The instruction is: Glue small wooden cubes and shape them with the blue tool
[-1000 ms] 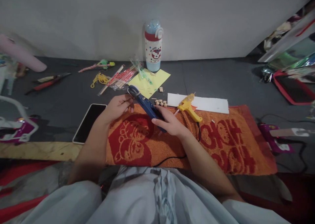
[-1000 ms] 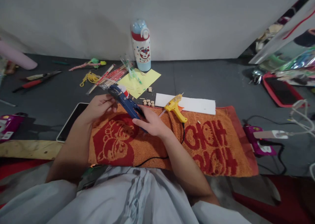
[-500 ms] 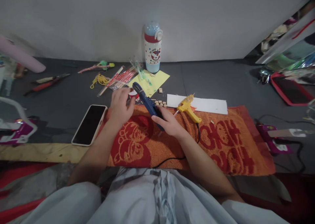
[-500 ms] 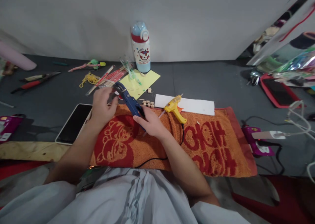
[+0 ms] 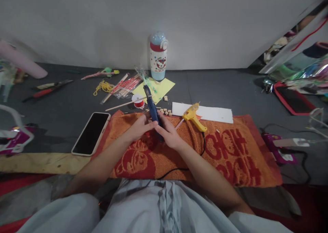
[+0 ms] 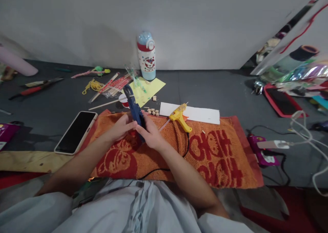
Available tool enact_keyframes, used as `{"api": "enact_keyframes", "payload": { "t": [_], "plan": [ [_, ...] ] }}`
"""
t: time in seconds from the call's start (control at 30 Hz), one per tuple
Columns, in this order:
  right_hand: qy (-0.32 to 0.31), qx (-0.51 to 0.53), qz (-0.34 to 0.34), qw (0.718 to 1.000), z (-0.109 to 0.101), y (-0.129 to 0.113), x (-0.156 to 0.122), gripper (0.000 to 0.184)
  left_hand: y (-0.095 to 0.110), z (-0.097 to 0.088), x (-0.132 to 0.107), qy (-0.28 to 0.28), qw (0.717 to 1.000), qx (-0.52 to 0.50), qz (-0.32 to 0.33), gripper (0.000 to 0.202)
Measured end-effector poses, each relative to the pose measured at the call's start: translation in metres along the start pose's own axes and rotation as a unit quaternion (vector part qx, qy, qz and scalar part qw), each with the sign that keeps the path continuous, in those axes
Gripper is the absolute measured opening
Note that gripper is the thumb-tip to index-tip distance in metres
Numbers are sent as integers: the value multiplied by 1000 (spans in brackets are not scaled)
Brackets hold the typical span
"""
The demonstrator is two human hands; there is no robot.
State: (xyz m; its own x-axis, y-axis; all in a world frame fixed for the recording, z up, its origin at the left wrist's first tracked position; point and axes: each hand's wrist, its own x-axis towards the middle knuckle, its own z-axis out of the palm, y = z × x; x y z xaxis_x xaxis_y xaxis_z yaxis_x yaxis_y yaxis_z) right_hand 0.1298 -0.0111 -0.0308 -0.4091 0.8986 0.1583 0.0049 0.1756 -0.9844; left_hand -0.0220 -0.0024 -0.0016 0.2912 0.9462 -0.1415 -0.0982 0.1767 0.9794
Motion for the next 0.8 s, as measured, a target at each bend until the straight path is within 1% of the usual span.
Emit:
{"api": "enact_keyframes", "payload": {
  "t": [0.07,0.1,0.23,0.37,0.5,0.8],
  "plan": [
    [-5,-7,0,1000,0,0,-1,79,1,3,-2,11,999,-51,-11,65],
    [-5,-10,0,1000,-1,0,-1,79,1,5,-2,22,998,-61,-6,63],
    [-1,-11,-3,1000,0,-1,-1,76,-1,8,-4,61,996,-51,41,53],
    [-1,3,2,1000,2,-2,-1,75,-4,8,-4,90,994,-37,47,50],
    [0,4,5,1000,4,-3,0,70,-5,10,-4,104,993,-28,55,49],
    [3,6,9,1000,3,-3,0,65,-3,13,-5,121,990,-51,56,51]
  ]
}}
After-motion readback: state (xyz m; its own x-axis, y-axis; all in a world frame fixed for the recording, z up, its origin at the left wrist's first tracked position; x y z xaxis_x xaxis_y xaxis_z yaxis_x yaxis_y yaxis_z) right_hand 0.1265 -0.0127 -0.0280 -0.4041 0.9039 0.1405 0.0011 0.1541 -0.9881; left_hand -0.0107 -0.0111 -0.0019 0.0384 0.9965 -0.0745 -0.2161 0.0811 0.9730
